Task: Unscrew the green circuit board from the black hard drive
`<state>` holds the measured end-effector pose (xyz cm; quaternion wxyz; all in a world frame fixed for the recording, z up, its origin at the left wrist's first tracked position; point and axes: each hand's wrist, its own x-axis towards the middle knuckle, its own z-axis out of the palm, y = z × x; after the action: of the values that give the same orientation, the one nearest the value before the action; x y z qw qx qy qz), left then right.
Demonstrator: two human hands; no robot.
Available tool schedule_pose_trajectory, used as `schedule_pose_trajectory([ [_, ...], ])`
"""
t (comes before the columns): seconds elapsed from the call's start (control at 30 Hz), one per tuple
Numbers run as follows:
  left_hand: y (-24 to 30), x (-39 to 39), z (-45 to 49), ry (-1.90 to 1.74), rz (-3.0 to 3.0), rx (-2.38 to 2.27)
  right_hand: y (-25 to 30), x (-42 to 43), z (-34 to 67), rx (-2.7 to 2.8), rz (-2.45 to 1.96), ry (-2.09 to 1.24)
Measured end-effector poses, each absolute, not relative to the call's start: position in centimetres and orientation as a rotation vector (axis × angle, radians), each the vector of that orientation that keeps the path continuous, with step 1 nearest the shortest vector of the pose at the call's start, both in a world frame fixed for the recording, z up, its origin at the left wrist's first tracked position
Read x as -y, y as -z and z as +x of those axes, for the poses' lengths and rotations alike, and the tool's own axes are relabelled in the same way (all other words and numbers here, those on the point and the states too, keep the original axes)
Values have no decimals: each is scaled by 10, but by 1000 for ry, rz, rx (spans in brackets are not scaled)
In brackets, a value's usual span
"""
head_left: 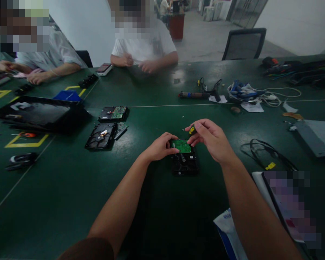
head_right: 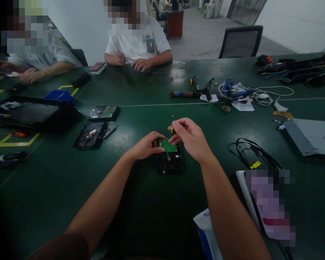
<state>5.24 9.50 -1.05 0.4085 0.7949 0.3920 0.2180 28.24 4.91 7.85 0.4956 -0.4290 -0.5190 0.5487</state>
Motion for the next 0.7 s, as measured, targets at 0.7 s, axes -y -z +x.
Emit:
schedule_pose_trajectory([
  [0.7, 9, -95, 53, -567, 1990, -975, -79, -50, 285, 1400, -1076, -1270],
])
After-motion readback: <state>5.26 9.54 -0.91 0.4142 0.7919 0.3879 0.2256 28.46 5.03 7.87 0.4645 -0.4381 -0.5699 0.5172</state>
